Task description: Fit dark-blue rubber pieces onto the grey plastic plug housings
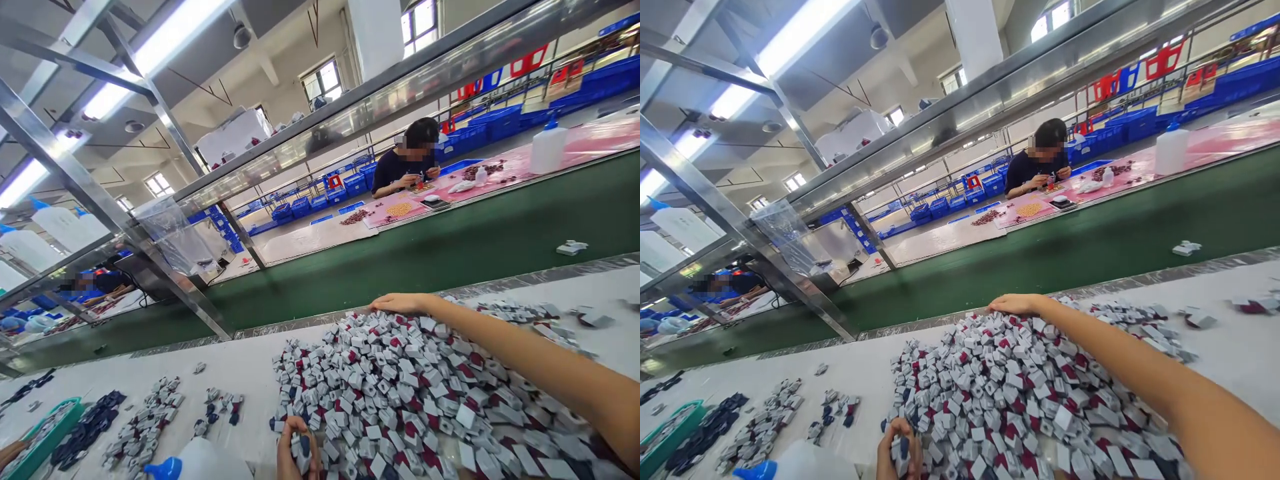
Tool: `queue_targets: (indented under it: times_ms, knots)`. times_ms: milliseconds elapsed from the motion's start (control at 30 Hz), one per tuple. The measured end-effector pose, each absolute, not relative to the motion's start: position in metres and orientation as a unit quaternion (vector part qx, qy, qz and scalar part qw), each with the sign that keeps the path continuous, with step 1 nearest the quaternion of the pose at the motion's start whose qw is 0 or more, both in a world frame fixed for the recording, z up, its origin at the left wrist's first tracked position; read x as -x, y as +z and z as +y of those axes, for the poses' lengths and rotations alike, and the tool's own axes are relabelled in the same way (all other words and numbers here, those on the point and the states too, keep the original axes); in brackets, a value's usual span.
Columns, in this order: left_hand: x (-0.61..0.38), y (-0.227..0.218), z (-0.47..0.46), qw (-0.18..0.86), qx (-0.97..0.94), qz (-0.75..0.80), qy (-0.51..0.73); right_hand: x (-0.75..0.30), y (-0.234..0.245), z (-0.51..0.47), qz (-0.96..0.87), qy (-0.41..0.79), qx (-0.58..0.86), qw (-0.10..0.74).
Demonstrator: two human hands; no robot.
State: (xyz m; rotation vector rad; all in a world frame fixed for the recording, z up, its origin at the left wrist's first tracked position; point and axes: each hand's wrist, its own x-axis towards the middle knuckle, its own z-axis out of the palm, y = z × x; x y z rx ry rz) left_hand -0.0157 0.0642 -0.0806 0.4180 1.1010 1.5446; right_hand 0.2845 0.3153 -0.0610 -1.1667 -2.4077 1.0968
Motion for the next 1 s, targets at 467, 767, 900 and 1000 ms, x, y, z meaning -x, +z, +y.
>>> queue_targets:
  times_ms: [467, 767, 900, 1000]
  knots:
    - [-0.053, -0.022, 0.018, 0.439, -0.532, 0.525, 0.498, -0.28, 0.019, 0.065, -0.762, 0.454, 0.383, 0.257]
    - [-0.076, -0.027, -0.026, 0.475, -0.749, 0.332, 0.323, -0.251, -0.005, -0.038, -0.576, 0.702, 0.332, 0.255]
    - [-0.046, -0.034, -0.043, 0.564, -0.611, 0.358, 0.424, -0.301, -0.011, -0.062, -0.532, 0.649, 0.424, 0.339]
    - [-0.021, -0.038, -0.038, 0.538, -0.417, 0.476, 0.557, -0.354, -0.015, -0.073, -0.471, 0.416, 0.614, 0.477]
